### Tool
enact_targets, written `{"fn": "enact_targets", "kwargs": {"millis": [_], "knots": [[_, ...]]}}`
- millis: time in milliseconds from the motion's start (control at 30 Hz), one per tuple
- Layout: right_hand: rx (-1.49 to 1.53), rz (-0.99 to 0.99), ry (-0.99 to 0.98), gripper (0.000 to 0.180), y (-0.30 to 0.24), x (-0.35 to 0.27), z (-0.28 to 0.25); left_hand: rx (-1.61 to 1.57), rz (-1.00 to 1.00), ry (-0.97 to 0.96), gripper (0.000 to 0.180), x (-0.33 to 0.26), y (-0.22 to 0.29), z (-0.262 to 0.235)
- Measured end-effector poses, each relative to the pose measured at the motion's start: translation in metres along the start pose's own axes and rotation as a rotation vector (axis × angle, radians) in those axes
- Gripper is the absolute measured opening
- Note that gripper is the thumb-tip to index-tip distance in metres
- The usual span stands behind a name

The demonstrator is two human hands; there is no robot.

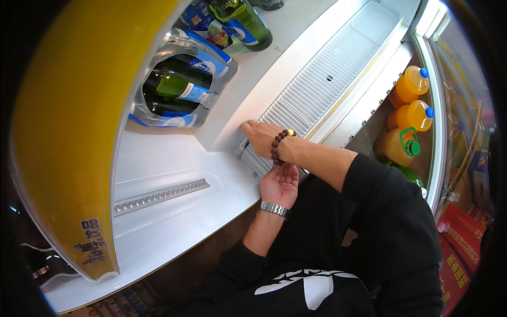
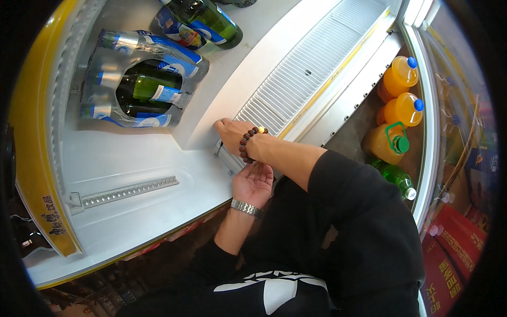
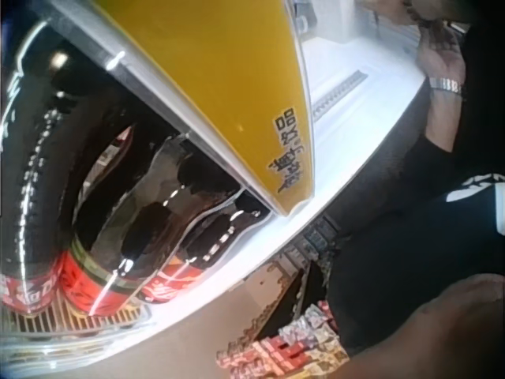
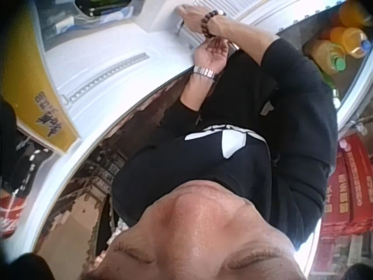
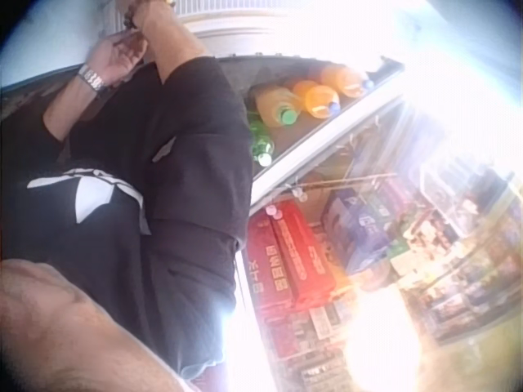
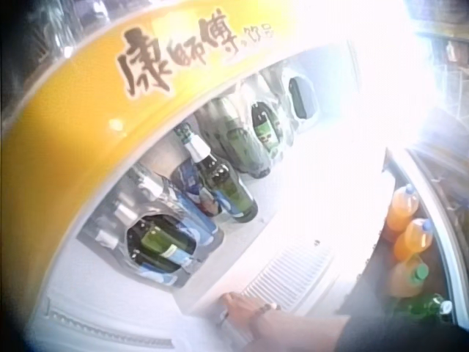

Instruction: The person uses a screwdriver to remove and reinstall screws on the interior panel of a commercial refrigerator. After securing the panel, they place several beverage bottles back into the fridge and close the door.

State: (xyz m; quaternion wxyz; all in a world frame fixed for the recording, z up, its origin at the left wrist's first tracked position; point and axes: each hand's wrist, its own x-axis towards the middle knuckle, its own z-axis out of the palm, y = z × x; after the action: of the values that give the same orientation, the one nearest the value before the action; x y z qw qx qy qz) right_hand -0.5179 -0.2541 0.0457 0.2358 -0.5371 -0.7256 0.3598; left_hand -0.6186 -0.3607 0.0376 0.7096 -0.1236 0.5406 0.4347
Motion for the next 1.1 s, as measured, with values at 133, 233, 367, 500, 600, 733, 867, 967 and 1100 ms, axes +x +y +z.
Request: {"fn": "enact_targets", "kwargs": {"millis": [133,233,367,500,600,733,867,967,1100], "knots": [[0.033,-0.109,0.025,0.015,0.019,0.008,0.011,0.020,-0.037,-0.018,0.031,-0.002,0.001,0.000],[0.037,-0.068,0.009,0.015,0.022,0.012,0.011,0.016,-0.055,-0.023,0.035,-0.002,0.001,0.003],[0.005,0.099,-0.068,0.021,0.012,0.016,0.004,0.027,-0.048,0.007,0.034,-0.003,0.000,0.005],[-0.058,0.226,-0.181,0.023,-0.001,0.019,-0.003,0.035,-0.019,0.022,0.035,-0.004,-0.001,0.005],[-0.168,0.243,-0.308,0.029,-0.010,0.022,-0.009,0.030,-0.030,0.027,0.033,-0.003,-0.001,0.005],[-0.093,0.301,-0.244,0.029,-0.018,0.011,-0.012,0.026,-0.013,0.071,0.025,-0.001,-0.001,0.006],[0.015,0.180,-0.230,0.025,-0.008,0.002,-0.010,0.020,-0.016,0.016,0.021,-0.002,0.000,0.002],[0.008,0.020,-0.014,0.023,0.002,0.003,0.002,0.006,-0.011,0.011,0.020,-0.002,0.000,0.002],[0.015,-0.076,0.053,0.018,0.014,0.009,0.012,0.008,-0.034,0.014,0.021,-0.003,0.002,0.003]]}}
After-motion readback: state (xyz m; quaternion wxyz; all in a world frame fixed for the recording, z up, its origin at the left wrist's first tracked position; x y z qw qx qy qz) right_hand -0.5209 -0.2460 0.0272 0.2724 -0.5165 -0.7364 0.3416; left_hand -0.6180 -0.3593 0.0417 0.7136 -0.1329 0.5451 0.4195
